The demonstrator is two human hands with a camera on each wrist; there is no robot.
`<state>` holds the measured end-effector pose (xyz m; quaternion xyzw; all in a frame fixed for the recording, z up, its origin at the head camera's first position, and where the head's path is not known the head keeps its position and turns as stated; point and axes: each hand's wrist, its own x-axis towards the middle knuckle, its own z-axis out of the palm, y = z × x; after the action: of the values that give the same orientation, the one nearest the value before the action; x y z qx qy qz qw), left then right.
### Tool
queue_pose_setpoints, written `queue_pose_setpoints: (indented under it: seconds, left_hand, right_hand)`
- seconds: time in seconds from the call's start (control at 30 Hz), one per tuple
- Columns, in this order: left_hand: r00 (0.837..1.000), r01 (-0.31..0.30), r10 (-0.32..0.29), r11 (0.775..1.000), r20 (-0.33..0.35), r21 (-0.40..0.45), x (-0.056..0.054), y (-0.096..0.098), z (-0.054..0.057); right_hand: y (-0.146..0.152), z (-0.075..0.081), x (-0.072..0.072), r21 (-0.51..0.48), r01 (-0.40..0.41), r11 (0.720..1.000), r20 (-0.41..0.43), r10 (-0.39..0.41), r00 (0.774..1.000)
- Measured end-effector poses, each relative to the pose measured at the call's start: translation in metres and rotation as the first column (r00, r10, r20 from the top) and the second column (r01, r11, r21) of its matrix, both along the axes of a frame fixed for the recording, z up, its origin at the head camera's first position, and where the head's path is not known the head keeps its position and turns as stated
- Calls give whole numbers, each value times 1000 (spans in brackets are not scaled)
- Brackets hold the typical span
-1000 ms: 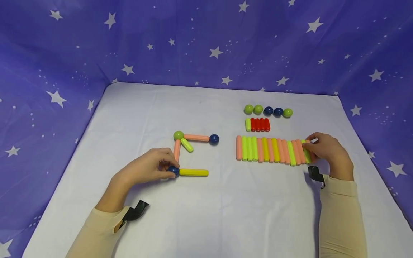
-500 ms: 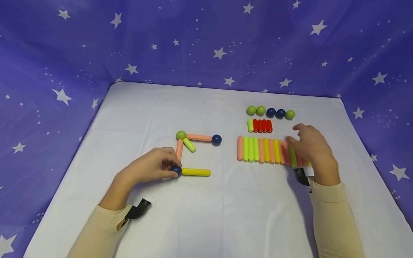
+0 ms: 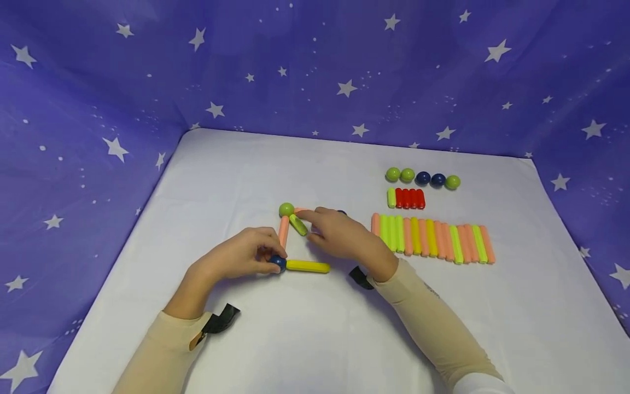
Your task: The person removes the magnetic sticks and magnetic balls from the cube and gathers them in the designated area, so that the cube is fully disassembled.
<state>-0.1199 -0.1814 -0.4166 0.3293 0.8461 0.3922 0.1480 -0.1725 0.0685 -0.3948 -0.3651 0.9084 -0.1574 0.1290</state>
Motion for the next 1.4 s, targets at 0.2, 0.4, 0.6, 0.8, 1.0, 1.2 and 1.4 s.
queue_pose_setpoints:
  seconds: [0.2, 0.4, 0.6, 0.8, 1.0, 1.2, 1.4]
  left_hand:
    - [1000, 4, -4, 1000, -1, -3, 0, 5, -3]
    - [1000, -10, 10, 1000, 6, -5, -1, 1, -3]
    - [1000, -11, 11, 1000, 7, -3, 0, 1, -2]
    - [1000, -17, 17, 1000, 11, -8, 1, 2, -1]
    - [1000, -19, 19, 1000, 3, -8, 0, 2, -1]
    - [1000, -19, 19, 1000, 2, -13, -1, 1, -2]
    - [1000, -16, 17, 1000, 12, -8, -1, 1, -3]
  right_hand:
    - [-15, -8, -5, 90, 13, 996, -31, -10, 999]
    - [-25, -8, -6, 97, 7, 995, -53, -2, 999]
    - [-23, -10, 1, 103, 23, 994, -43, -19, 999]
    - [-5, -12, 13, 61, 60, 996, 20, -61, 998]
    - [40, -2, 12, -73, 118, 990, 32, -116, 993]
    - [102, 12, -10, -153, 268, 951, 18, -269, 963]
    - [163, 18, -41, -77, 458, 885, 15, -459, 888]
